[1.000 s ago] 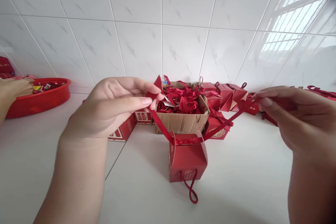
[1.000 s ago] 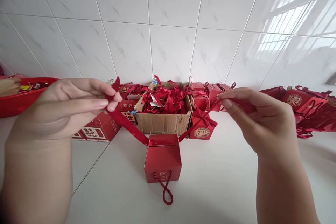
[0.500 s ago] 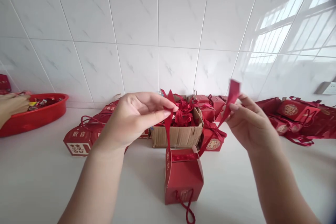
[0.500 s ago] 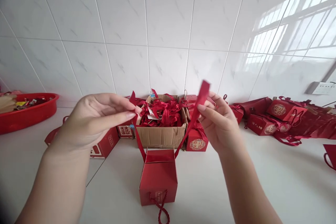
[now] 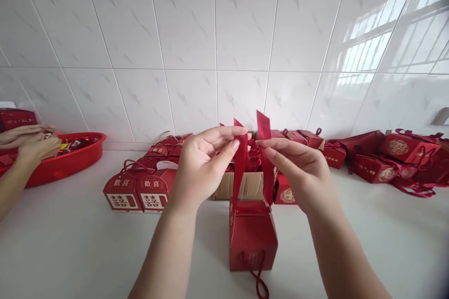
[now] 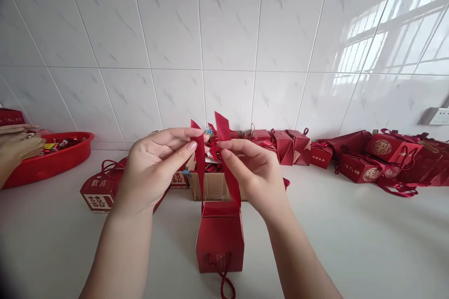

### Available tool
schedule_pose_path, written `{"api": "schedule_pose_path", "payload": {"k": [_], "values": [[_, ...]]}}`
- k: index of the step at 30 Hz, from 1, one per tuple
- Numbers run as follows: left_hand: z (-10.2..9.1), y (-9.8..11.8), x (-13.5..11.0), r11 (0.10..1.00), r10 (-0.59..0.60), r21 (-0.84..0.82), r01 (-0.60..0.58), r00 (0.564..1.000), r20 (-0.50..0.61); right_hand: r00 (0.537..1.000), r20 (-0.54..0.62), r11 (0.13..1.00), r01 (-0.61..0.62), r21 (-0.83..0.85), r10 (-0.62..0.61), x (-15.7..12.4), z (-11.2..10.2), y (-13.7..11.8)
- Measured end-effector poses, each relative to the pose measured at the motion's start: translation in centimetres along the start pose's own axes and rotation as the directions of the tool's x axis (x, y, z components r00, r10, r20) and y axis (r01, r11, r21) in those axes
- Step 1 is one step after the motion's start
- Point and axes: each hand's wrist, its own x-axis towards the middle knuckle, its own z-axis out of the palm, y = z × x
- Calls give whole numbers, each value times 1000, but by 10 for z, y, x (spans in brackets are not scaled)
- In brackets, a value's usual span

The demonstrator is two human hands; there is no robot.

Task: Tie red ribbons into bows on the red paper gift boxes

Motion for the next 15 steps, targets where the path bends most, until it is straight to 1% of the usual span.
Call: {"api": "schedule_pose_path", "payload": {"k": [3, 6, 7, 9, 10, 11, 12, 13, 14, 15], "values": [[6, 1, -3, 997, 46, 65, -45, 999, -14, 999, 51, 997, -13, -73, 17, -6, 7, -4], [14, 2, -7, 972, 158, 174, -161, 987, 27, 998, 59, 998, -8, -64, 12, -10, 12, -7], [16, 2, -8, 952, 216, 216, -219, 976, 36, 999, 39, 998, 5, -60, -3, -12, 13, -7], [19, 3, -9, 890, 346, 311, -333, 938, 13, 998, -41, 997, 38, -66, -41, -13, 14, -7], [20, 4, -10, 858, 400, 354, -371, 917, -9, 994, -95, 996, 49, -75, -56, -13, 14, -7], [19, 5, -10, 836, 430, 385, -391, 903, -16, 987, -147, 996, 48, -80, -59, -13, 14, -7], [19, 6, -11, 827, 426, 401, -393, 905, 7, 981, -186, 996, 38, -77, -52, -12, 13, -6], [18, 6, -11, 832, 389, 405, -380, 919, 62, 978, -207, 997, 23, -67, -37, -12, 12, -6], [17, 7, -12, 845, 332, 398, -358, 934, 135, 977, -212, 999, 5, -53, -16, -11, 12, -5], [17, 7, -13, 857, 274, 391, -336, 939, 206, 979, -204, 999, -14, -35, 7, -10, 11, -4]]}}
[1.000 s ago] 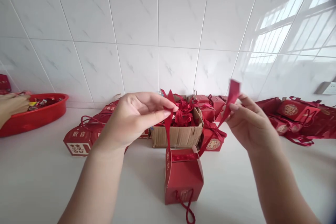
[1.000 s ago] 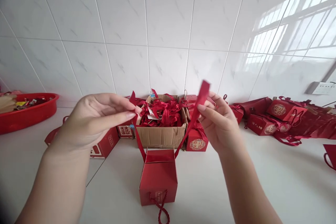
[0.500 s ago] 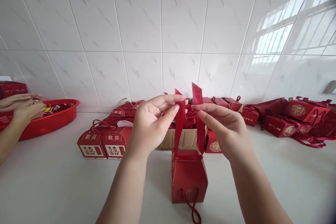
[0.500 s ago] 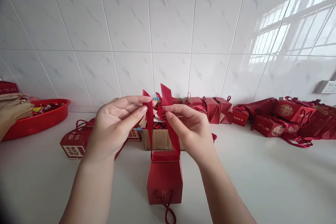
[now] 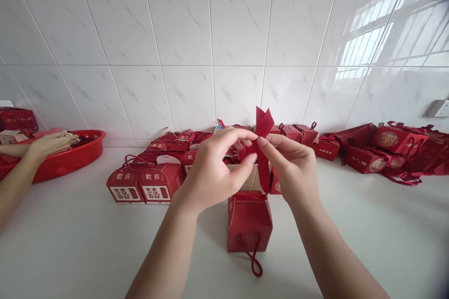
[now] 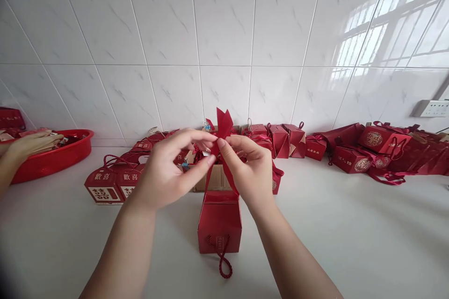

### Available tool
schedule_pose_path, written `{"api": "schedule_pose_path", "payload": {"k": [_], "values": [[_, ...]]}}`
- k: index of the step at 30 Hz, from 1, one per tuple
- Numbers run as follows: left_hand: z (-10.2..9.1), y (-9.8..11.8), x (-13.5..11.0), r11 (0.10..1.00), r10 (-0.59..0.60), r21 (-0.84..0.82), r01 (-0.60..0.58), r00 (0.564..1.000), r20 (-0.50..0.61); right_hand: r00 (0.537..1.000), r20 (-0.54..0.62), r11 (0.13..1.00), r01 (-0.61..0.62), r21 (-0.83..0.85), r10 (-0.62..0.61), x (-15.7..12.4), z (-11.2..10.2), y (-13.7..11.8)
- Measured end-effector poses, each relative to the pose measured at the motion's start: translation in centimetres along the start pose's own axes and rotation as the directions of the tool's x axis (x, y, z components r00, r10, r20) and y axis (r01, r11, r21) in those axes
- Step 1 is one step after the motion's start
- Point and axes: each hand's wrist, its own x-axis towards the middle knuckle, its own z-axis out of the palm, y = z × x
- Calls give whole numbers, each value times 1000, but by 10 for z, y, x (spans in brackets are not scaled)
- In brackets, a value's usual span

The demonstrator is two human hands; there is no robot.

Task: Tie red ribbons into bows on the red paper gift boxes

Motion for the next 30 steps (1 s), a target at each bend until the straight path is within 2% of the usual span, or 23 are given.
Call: {"api": "schedule_pose_path", "payload": {"k": [2, 6, 10, 15, 19, 23, 30], "values": [[2, 0, -1, 1000, -23, -2, 23, 997, 78, 999, 35, 999, -25, 25, 24, 0, 0, 1], [10, -2, -1, 1000, -22, 19, 22, 999, -24, 998, 63, 999, 24, 32, -26, -2, 1, 0], [12, -4, 1, 985, -124, -131, 113, 989, -80, 994, 84, 997, 75, 10, -75, -3, -1, 0], [4, -12, 4, 895, -347, -342, 286, 929, -131, 991, 43, 992, 125, -9, -125, 6, -8, 7], [1, -19, 7, 787, -460, -513, 342, 880, -119, 994, -14, 992, 113, 53, -113, 13, -12, 13], [2, -21, 8, 747, -483, -567, 348, 870, -103, 994, -43, 991, 101, 93, -97, 15, -15, 12], [0, -22, 8, 747, -473, -570, 341, 876, -96, 995, -25, 993, 96, 63, -95, 16, -17, 12]]}}
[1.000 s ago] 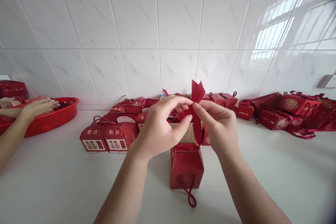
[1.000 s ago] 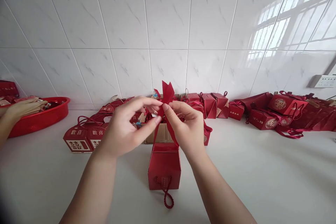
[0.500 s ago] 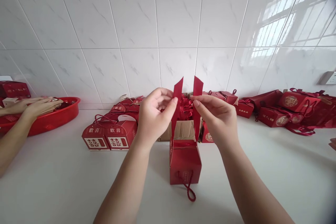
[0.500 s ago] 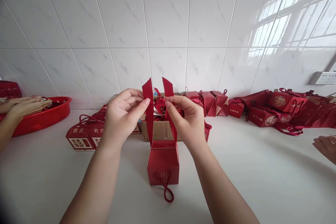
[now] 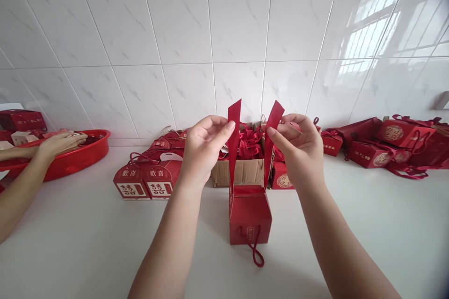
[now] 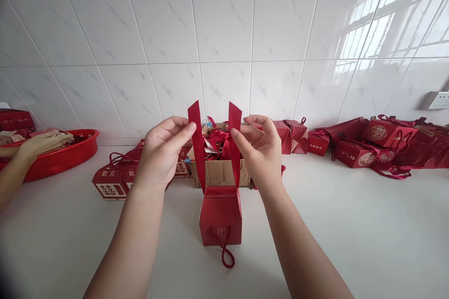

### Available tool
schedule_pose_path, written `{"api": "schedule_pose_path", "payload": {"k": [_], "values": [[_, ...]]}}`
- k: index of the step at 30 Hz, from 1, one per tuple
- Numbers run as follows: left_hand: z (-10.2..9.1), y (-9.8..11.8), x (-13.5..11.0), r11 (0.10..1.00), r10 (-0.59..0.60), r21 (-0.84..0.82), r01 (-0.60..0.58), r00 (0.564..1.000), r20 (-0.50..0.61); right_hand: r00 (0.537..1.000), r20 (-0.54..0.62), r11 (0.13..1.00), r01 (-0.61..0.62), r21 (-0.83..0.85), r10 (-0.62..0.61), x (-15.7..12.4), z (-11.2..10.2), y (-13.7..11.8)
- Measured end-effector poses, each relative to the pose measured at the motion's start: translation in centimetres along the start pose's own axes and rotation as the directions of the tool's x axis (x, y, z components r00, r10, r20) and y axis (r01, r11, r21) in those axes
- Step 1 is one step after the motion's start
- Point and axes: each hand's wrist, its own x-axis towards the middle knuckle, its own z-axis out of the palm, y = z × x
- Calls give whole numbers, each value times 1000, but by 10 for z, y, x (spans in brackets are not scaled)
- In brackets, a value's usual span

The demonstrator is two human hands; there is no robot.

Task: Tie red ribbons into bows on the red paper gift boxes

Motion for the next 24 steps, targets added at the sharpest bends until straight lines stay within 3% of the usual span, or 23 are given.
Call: {"api": "schedule_pose_path", "payload": {"k": [13, 24], "values": [[1, -1, -1, 999, 14, -48, -14, 1000, 11, 997, -81, 999, 9, -35, -12, 1, -3, -6], [2, -2, 1, 990, 117, -69, -121, 992, -52, 995, -90, 999, 28, -16, -30, 3, -8, -8]]}}
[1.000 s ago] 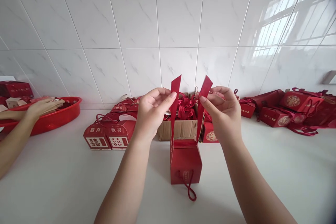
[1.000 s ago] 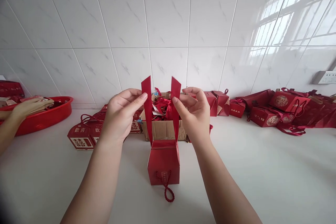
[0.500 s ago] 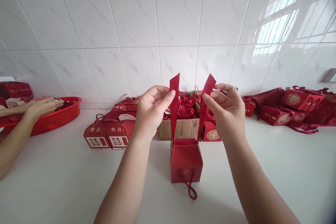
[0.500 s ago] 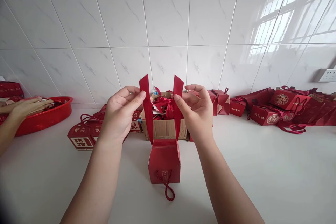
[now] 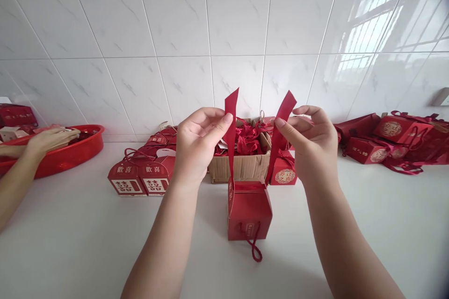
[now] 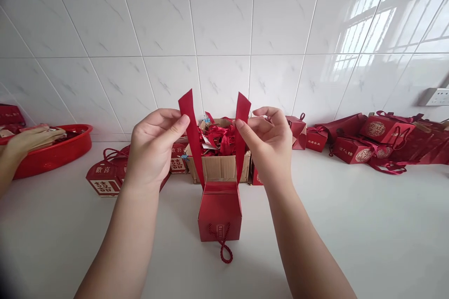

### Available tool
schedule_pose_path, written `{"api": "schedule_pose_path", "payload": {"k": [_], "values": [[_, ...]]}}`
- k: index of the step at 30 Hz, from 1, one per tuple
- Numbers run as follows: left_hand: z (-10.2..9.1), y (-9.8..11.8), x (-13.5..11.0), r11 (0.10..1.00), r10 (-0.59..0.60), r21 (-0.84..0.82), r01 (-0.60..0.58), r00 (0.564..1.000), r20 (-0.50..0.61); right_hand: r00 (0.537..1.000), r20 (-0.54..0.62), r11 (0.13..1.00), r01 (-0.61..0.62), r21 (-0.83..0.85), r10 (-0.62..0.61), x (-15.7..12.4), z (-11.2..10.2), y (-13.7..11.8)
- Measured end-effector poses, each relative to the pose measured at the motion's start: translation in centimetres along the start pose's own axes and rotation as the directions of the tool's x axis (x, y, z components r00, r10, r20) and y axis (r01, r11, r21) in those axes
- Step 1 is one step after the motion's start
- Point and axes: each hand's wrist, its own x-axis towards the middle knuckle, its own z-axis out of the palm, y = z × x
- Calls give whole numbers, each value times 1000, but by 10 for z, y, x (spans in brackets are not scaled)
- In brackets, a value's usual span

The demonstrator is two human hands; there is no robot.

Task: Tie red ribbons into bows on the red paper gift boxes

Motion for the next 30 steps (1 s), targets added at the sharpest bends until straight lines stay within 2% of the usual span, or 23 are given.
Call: {"api": "schedule_pose_path", "payload": {"k": [5, 17, 23, 30], "values": [[-1, 0, 1, 999, 27, -20, -27, 1000, 1, 1000, -10, 1000, 27, 10, -27, 1, -2, 2], [-2, 1, 1, 1000, 5, -15, -5, 1000, 20, 1000, -2, 999, 16, 37, -16, 2, -3, 2], [-2, 0, 1, 1000, 13, -10, -13, 1000, 9, 1000, 3, 1000, 30, -8, -30, 2, -5, 3], [-3, -2, 1, 999, -42, 18, 41, 998, 40, 1000, -11, 1000, 14, -23, -14, 3, -4, 5]]}}
